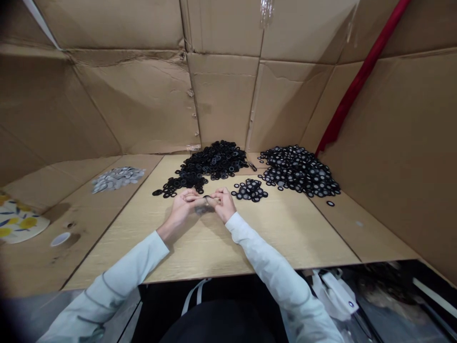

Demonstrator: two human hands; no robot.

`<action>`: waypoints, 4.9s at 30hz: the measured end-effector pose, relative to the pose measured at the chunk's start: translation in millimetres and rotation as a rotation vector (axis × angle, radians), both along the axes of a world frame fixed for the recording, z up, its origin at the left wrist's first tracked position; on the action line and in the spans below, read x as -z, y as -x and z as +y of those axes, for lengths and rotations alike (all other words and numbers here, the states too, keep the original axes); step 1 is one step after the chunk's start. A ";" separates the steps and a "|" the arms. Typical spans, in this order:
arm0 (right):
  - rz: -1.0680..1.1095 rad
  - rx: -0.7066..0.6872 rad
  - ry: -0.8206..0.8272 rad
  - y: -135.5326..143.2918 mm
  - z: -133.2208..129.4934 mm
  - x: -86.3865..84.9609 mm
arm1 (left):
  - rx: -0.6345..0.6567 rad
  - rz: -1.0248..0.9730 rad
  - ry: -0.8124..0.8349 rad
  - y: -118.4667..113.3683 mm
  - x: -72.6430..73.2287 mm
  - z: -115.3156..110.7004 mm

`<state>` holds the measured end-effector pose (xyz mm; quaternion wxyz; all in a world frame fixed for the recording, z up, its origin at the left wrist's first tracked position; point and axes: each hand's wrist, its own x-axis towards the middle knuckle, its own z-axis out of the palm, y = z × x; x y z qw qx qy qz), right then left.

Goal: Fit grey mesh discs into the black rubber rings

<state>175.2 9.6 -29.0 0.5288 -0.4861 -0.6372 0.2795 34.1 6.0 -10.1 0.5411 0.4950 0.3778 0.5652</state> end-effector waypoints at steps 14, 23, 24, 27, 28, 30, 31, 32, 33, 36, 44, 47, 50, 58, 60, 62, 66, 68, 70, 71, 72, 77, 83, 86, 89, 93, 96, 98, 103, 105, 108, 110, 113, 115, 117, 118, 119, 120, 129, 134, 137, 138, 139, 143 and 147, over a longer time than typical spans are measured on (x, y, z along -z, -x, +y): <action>-0.578 0.128 -0.283 -5.5 -10.5 -7.7 | 0.193 0.228 -0.030 3.3 -1.2 1.2; -0.133 -0.058 -0.074 -5.2 -5.3 -5.3 | 0.079 -0.047 0.136 1.5 -0.8 3.5; -0.051 -0.104 -0.012 -4.4 -4.4 -4.2 | 0.065 -0.092 0.159 0.2 -2.1 2.2; 0.164 -0.143 0.095 0.1 -1.6 0.5 | 0.039 -0.179 0.194 -4.2 -4.3 -3.9; 0.217 -0.124 0.103 1.7 -0.8 2.0 | 0.040 -0.198 0.198 -5.7 -4.3 -6.3; 0.278 -0.073 0.104 3.9 0.6 3.9 | 0.052 -0.221 0.208 -8.3 -3.5 -10.6; 0.285 -0.049 0.104 4.2 1.1 4.2 | 0.070 -0.223 0.217 -9.2 -3.1 -12.3; 0.279 -0.029 0.104 4.1 1.4 4.0 | 0.094 -0.218 0.225 -9.8 -2.9 -13.4; 0.263 -0.015 0.105 3.6 1.6 3.6 | 0.118 -0.206 0.229 -10.0 -3.0 -14.0; 0.195 0.011 0.094 2.0 1.3 2.8 | 0.171 -0.136 0.211 -7.9 -4.2 -12.5; 0.081 0.027 0.030 4.5 -1.8 4.3 | 0.136 0.073 0.084 -0.4 -5.3 -9.9; 0.030 0.053 -0.001 2.7 -2.9 1.3 | 0.075 -0.012 0.044 -4.5 -5.1 -13.3; -0.059 0.063 -0.028 0.7 -4.4 -1.5 | 0.018 -0.077 0.032 -7.6 -4.4 -12.1; -0.538 0.200 -0.326 -2.3 -14.4 -3.8 | 0.081 0.169 -0.019 1.1 -4.3 -5.8; -0.641 0.222 -0.371 -2.5 -16.6 -4.4 | 0.126 0.226 -0.037 1.9 -6.2 -6.8; -0.680 0.211 -0.391 -2.5 -17.6 -4.9 | 0.138 0.259 -0.062 2.1 -7.9 -7.4; -0.516 0.117 -0.351 -2.9 -15.5 -5.4 | 0.081 0.241 -0.046 3.0 -9.4 -5.8; -0.323 0.017 -0.264 -3.3 -13.3 -5.2 | 0.040 0.162 -0.004 3.4 -9.3 -4.5; -0.135 -0.090 -0.155 -3.2 -11.0 -4.7 | 0.009 0.078 0.042 2.7 -8.6 -4.3; -0.060 -0.127 -0.105 -2.9 -9.9 -4.4 | 0.005 0.039 0.066 2.0 -8.1 -5.0; 0.003 -0.139 -0.063 -2.5 -8.8 -4.0 | 0.011 -0.001 0.090 0.9 -7.4 -6.1; 0.157 -0.016 0.030 -1.5 -3.9 -3.0 | 0.101 -0.136 0.166 -2.9 -5.5 -12.4; 0.086 0.000 -0.012 -2.7 -4.5 -2.0 | 0.149 0.052 0.038 2.5 -7.0 -6.4; -0.008 0.003 -0.067 -1.1 -6.8 -1.0 | 0.117 0.155 0.006 1.5 -7.4 -5.8; -0.099 0.066 -0.140 1.1 -8.9 -3.0 | 0.074 0.157 -0.033 -1.8 -7.1 -7.4; -0.209 0.145 -0.239 1.9 -11.5 -8.2 | -0.004 0.088 -0.089 -2.6 -7.9 -8.9; -0.266 0.156 -0.267 -0.6 -13.0 -8.8 | 0.023 0.096 -0.092 0.1 -11.3 -10.0; -0.278 0.154 -0.264 -2.8 -13.5 -7.4 | 0.071 0.115 -0.062 1.6 -13.8 -10.6; -0.274 0.172 -0.275 -3.1 -14.0 -5.2 | 0.041 0.126 -0.021 -0.4 -15.2 -9.5; -0.280 0.148 -0.288 -1.6 -14.8 -6.0 | 0.019 0.116 -0.022 -2.0 -14.1 -8.6; -0.310 0.092 -0.304 -0.5 -16.1 -7.6 | -0.003 0.088 -0.023 -3.3 -12.9 -8.0; -0.344 0.077 -0.312 -1.0 -16.5 -7.9 | -0.004 0.080 -0.018 -3.3 -12.4 -8.1; -0.378 0.078 -0.311 -2.3 -15.6 -7.1 | 0.025 0.054 0.022 -3.4 -11.0 -8.5; -0.375 0.103 -0.304 -2.6 -14.3 -6.4 | 0.065 -0.028 0.088 -4.2 -9.0 -8.8; -0.355 0.140 -0.299 -2.1 -13.3 -6.3 | 0.115 -0.166 0.174 -5.8 -6.2 -9.1; -0.344 0.152 -0.296 -1.5 -13.2 -6.5 | 0.152 -0.233 0.224 -6.7 -4.6 -9.3; -0.336 0.152 -0.293 -0.8 -13.4 -6.9 | 0.198 -0.286 0.276 -7.7 -3.0 -9.6; -0.332 0.143 -0.289 0.0 -13.9 -7.6 | 0.249 -0.319 0.329 -8.5 -1.5 -9.9; -0.399 0.080 -0.250 5.0 -20.5 -10.6 | 0.362 -0.405 0.470 -9.8 -0.5 -14.2; -0.467 0.096 -0.291 3.4 -19.7 -10.0 | 0.372 -0.419 0.492 -9.2 -2.1 -15.5; -0.578 0.102 -0.340 1.1 -19.6 -10.0 | 0.382 -0.374 0.453 -11.0 1.4 -15.5; -0.627 0.094 -0.360 0.5 -19.6 -9.8 | 0.386 -0.353 0.432 -12.2 3.3 -15.4; -0.678 0.084 -0.380 -0.1 -19.4 -9.5 | 0.386 -0.332 0.407 -13.4 5.3 -14.9; -0.847 0.046 -0.415 -7.8 -14.0 -8.7 | 0.256 -0.166 0.249 -7.8 8.9 -7.2; -0.842 0.200 -0.264 -39.2 4.8 -10.7 | -0.180 0.526 -0.156 34.7 -0.6 13.1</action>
